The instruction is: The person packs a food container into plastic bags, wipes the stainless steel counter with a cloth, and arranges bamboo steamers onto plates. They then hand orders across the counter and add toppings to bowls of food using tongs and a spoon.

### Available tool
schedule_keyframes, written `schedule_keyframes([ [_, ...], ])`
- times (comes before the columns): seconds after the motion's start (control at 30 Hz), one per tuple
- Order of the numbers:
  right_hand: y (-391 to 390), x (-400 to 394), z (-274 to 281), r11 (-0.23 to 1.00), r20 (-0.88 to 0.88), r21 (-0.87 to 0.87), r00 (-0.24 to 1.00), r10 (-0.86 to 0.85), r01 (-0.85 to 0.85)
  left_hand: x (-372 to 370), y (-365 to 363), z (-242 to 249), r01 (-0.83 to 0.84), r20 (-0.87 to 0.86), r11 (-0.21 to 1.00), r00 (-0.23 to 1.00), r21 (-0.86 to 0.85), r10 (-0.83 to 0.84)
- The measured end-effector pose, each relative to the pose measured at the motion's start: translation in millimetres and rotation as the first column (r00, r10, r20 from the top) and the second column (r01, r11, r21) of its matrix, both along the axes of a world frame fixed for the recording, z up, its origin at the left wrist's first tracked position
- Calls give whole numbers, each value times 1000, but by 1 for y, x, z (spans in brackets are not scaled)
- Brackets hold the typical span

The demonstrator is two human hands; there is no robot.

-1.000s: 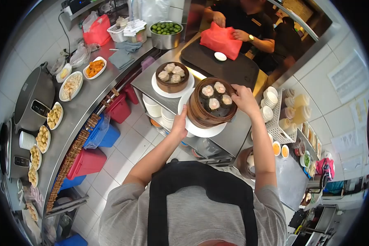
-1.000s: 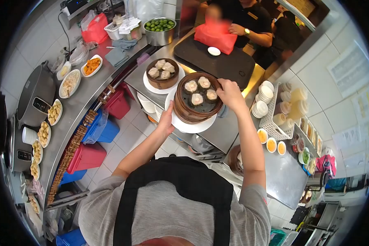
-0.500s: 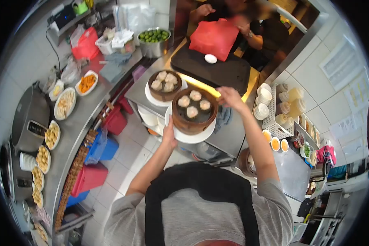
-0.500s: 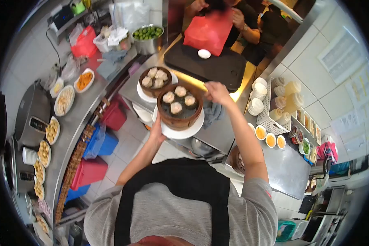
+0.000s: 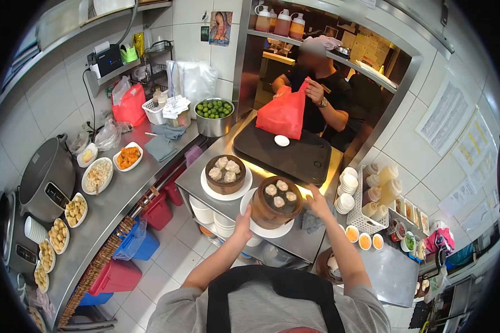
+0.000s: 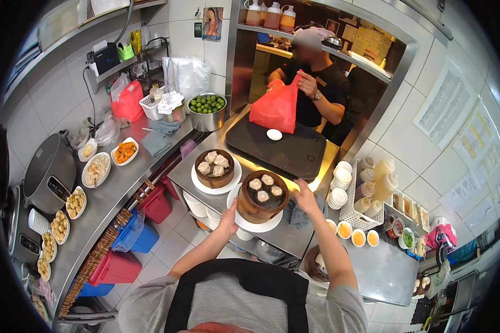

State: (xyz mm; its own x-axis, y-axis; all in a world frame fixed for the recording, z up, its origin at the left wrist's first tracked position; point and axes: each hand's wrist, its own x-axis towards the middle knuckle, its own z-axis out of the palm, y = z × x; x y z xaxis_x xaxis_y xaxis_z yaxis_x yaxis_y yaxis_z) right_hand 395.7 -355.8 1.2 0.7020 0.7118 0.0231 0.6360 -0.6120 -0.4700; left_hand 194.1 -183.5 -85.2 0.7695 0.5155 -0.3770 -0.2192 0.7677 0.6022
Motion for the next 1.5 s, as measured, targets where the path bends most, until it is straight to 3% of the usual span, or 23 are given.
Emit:
schedule_keyframes([
  [0.03,8,-3,0,890,-381,454,913,146,47,7,-1,5,-2,0,1000,1000,-2,2],
  [0.07,16,-2,-14,890,-382,453,913,146,47,15,-2,9,-104,-84,965,988,243,127],
  [0.1,25,4,-39,825,-657,515,726,205,233,21,-4,10,-172,-134,861,955,479,265],
  [0.13,31,5,-53,753,-838,501,459,297,427,33,-1,-4,-140,-54,882,982,450,183],
  [0.17,32,0,-53,754,-837,502,460,298,424,34,-1,-2,-143,-52,882,981,450,186],
  [0.23,33,-19,-36,706,-827,474,541,152,526,30,-5,9,126,-257,437,932,890,255],
  [0.27,34,-31,-24,657,-814,496,567,126,567,28,-8,12,109,-195,301,942,947,274],
  [0.4,26,-32,-31,704,-794,484,598,104,519,9,-13,21,-52,40,127,994,990,97],
  [0.5,29,-28,-32,688,-832,469,538,134,554,8,-16,25,-17,11,53,995,998,104],
  [0.7,30,-5,-35,689,-823,504,532,200,520,32,-10,26,7,-21,101,990,995,137],
  [0.83,16,11,-48,678,-845,470,510,159,565,30,-4,33,92,-96,40,987,995,127],
  [0.9,9,25,-63,702,-832,442,548,88,558,15,-3,30,16,-14,-5,965,1000,260],
  [0.93,6,28,-63,800,-801,376,598,27,467,4,2,24,-77,68,18,950,997,304],
  [1.0,7,34,-51,940,-642,222,764,-59,259,-28,19,18,-219,65,374,922,901,383],
  [1.03,8,31,-47,945,-589,249,807,-26,213,-44,33,20,-264,87,273,847,925,524],
  [1.1,14,24,-29,979,-501,108,860,-95,171,-65,74,10,-337,65,288,743,896,666],
  [1.17,20,31,-37,965,-547,143,830,-110,222,-70,116,4,-327,17,308,709,894,705],
  [1.23,23,32,-37,954,-526,186,844,-104,234,-68,152,2,-348,-89,767,882,539,463],
  [1.27,24,34,-38,957,-528,171,842,-111,234,-63,166,-8,-259,-84,836,937,484,339],
  [1.37,19,39,-42,934,-604,279,797,-13,226,-49,187,-1,-57,-106,920,989,389,106],
  [1.4,19,44,-29,953,-665,123,736,-129,278,-47,189,5,-21,-105,929,992,369,64],
  [1.43,15,59,-25,960,-721,109,685,-103,258,-46,193,7,13,-103,938,994,348,25],
  [1.5,6,98,-3,957,-567,200,821,-60,208,-46,198,22,84,-127,946,991,314,-46],
])
